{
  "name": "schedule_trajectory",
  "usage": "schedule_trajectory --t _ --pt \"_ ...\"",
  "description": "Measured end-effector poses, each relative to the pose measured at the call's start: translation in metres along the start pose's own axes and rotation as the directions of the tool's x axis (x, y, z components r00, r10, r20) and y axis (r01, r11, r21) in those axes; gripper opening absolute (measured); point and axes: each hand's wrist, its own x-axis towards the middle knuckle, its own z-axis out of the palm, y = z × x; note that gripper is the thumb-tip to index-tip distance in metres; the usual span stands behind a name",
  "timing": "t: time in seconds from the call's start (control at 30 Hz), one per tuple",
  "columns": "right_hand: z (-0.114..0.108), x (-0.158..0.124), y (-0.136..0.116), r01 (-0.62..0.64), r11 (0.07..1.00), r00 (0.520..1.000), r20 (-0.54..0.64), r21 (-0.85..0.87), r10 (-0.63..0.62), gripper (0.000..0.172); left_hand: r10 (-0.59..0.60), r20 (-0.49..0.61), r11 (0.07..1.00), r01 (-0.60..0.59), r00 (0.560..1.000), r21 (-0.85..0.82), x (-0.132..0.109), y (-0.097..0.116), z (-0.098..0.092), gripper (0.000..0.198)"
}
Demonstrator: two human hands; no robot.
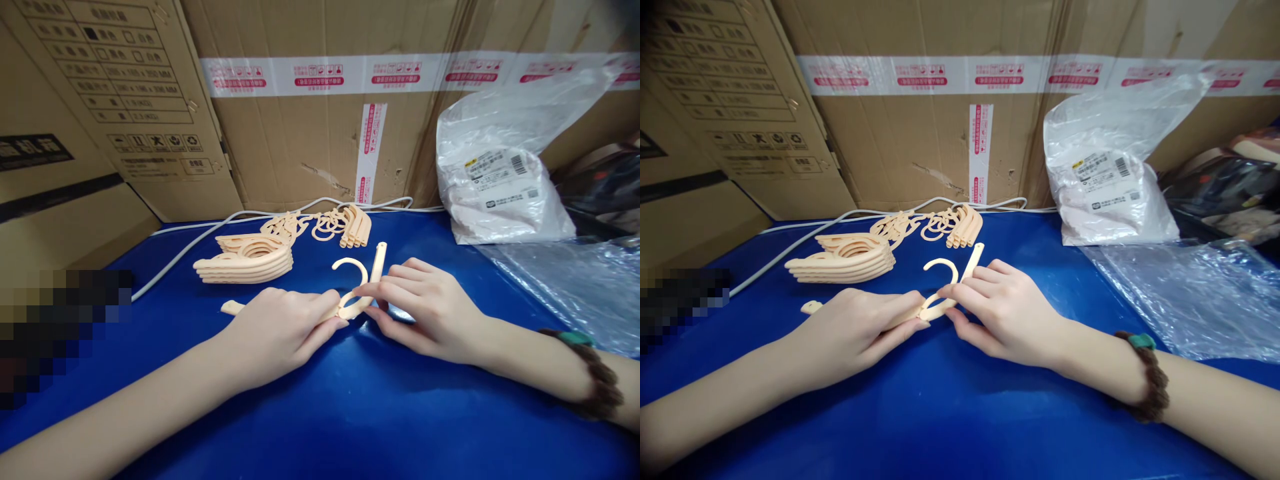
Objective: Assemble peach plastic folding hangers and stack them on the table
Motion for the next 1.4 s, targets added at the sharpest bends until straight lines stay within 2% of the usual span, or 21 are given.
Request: schedule_trajectory --t 0.63,0.8,1.0,1.13,1.27,1.4 --pt "0.0008 -0.0009 0.0017 0.006 1.0 0.998 0.069 0.009 -0.006 0.026 0.054 -0.007 0.998 -0.054 0.999 0.017 -0.0006 0.003 -0.0001 0.024" --pt "0.0015 -0.0011 0.0015 0.009 1.0 0.995 0.099 0.014 -0.011 0.029 0.089 -0.034 0.992 -0.086 0.995 0.088 -0.0006 0.002 0.0013 0.026" --pt "-0.0007 -0.0004 0.0001 -0.039 0.998 0.992 0.124 0.05 0.033 0.026 0.175 -0.097 0.977 -0.161 0.98 0.137 -0.0011 0.004 0.0032 0.028" --pt "-0.0006 -0.0006 0.0015 -0.055 0.995 0.995 0.09 0.087 0.047 0.026 0.228 -0.073 0.966 -0.216 0.971 0.142 -0.0027 0.0073 0.0038 0.023" --pt "0.0005 -0.0002 0.0034 -0.127 0.989 0.99 0.076 0.08 0.121 0.025 0.25 -0.046 0.961 -0.243 0.967 0.131 -0.0032 0.0073 0.0031 0.018" --pt "0.0013 0.0009 0.0054 -0.191 0.981 0.978 0.089 0.042 0.187 0.025 0.25 -0.078 0.962 -0.239 0.965 0.129 -0.0027 0.0049 0.0029 0.018"
